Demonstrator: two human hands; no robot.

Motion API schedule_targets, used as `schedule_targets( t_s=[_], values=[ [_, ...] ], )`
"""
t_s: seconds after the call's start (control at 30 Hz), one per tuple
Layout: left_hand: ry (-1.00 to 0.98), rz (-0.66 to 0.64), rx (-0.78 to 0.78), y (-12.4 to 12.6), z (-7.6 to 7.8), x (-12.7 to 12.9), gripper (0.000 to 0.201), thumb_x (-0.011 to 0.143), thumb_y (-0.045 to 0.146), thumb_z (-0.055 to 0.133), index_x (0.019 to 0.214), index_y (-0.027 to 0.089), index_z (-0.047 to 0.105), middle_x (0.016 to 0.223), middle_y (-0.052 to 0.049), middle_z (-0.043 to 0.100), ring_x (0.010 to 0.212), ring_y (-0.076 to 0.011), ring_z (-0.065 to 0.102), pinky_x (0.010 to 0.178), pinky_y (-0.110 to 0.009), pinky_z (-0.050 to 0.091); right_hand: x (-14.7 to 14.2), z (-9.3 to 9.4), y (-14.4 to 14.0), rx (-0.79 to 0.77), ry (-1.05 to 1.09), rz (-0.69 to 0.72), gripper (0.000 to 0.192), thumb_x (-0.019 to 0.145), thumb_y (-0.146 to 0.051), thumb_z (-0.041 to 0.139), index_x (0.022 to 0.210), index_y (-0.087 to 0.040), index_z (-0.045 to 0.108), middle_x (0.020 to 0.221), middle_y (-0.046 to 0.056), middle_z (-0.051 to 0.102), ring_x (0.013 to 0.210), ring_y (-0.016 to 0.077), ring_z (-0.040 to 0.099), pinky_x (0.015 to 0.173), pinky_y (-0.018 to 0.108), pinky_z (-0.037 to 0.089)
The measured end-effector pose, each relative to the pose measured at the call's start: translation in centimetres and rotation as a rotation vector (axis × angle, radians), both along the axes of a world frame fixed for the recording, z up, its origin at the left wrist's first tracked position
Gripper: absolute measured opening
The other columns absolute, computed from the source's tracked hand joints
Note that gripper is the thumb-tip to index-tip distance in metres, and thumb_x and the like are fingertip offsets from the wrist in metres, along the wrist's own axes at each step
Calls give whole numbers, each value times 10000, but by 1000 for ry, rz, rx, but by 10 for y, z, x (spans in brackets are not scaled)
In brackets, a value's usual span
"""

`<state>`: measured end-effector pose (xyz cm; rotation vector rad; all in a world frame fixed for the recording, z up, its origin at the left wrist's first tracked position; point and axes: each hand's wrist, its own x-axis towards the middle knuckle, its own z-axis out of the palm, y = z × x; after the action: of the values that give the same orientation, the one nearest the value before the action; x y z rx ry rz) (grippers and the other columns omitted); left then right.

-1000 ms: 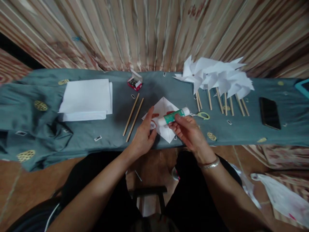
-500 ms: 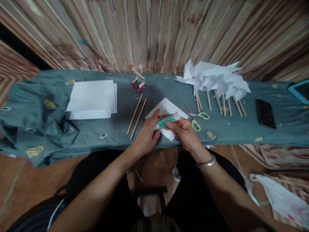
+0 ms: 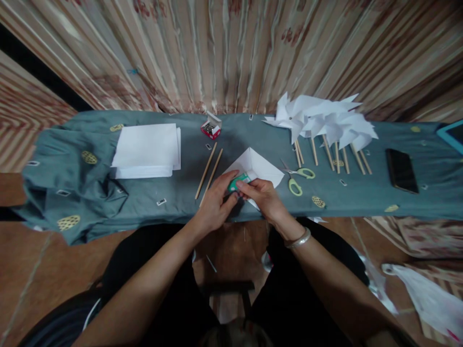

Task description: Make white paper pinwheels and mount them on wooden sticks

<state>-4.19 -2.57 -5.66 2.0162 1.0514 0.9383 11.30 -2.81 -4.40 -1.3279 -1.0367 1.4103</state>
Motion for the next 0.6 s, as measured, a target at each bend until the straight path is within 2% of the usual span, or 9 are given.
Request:
schedule_targets(
  t_s=[0.07, 0.17, 0.23, 0.3, 0.37, 0.43, 0.53, 0.6],
  values=[
    [-17, 34, -32, 5, 3, -10, 387, 945, 328, 465, 1277, 151, 555, 1267, -149, 630, 1152, -234, 614, 950, -391, 524, 2, -1, -1, 59, -55, 54, 335, 634, -492, 800, 717, -175, 731, 626, -12, 684, 556, 103, 573, 551, 235, 453],
    [83, 223, 9, 18, 5, -35, 393, 928, 353, 475, 1246, 148, 582, 1197, -125, 659, 1095, -238, 626, 968, -406, 504, 19, -1, -1, 153, -222, 52, 342, 727, -481, 720, 878, -176, 751, 776, 28, 748, 641, 136, 637, 601, 259, 493],
    [201, 351, 34, 27, 2, -55, 399, 913, 342, 470, 1247, 157, 584, 1158, -120, 671, 1084, -261, 619, 970, -439, 497, 38, 1, -1, 235, -424, -4, 325, 795, -449, 660, 941, -173, 749, 838, 58, 765, 692, 168, 669, 647, 296, 521],
    [353, 412, 52, 32, -2, -71, 410, 894, 315, 464, 1238, 134, 598, 1127, -146, 674, 1086, -306, 604, 961, -486, 491, 58, 4, -3, 344, -688, -37, 272, 859, -366, 595, 1000, -187, 744, 930, 78, 774, 773, 203, 696, 760, 363, 547],
    [485, 417, 83, 34, -6, -83, 398, 883, 286, 454, 1211, 131, 619, 1109, -158, 676, 1076, -335, 593, 966, -527, 473, 74, 5, -6, 445, -880, 18, 261, 890, -272, 546, 1060, -200, 730, 1060, 92, 763, 932, 240, 706, 896, 429, 537],
    [551, 410, 128, 31, -6, -89, 398, 884, 283, 459, 1228, 151, 610, 1154, -157, 658, 1117, -353, 570, 977, -550, 458, 83, 4, -11, 518, -981, 117, 295, 903, -210, 512, 1125, -197, 706, 1174, 105, 730, 1093, 262, 671, 1001, 476, 499],
    [557, 397, 241, 24, 1, -86, 464, 886, 310, 530, 1335, 192, 523, 1307, -146, 581, 1244, -379, 492, 1016, -594, 428, 86, -4, -21, 584, -1045, 226, 337, 923, -186, 474, 1195, -172, 672, 1254, 136, 689, 1198, 279, 619, 1060, 521, 465],
    [542, 352, 354, 17, 8, -74, 493, 900, 295, 564, 1377, 207, 473, 1410, -140, 504, 1331, -376, 422, 1067, -603, 394, 84, -10, -27, 609, -1068, 254, 345, 932, -189, 460, 1208, -162, 665, 1269, 153, 676, 1216, 288, 601, 1060, 539, 465]
  ],
)
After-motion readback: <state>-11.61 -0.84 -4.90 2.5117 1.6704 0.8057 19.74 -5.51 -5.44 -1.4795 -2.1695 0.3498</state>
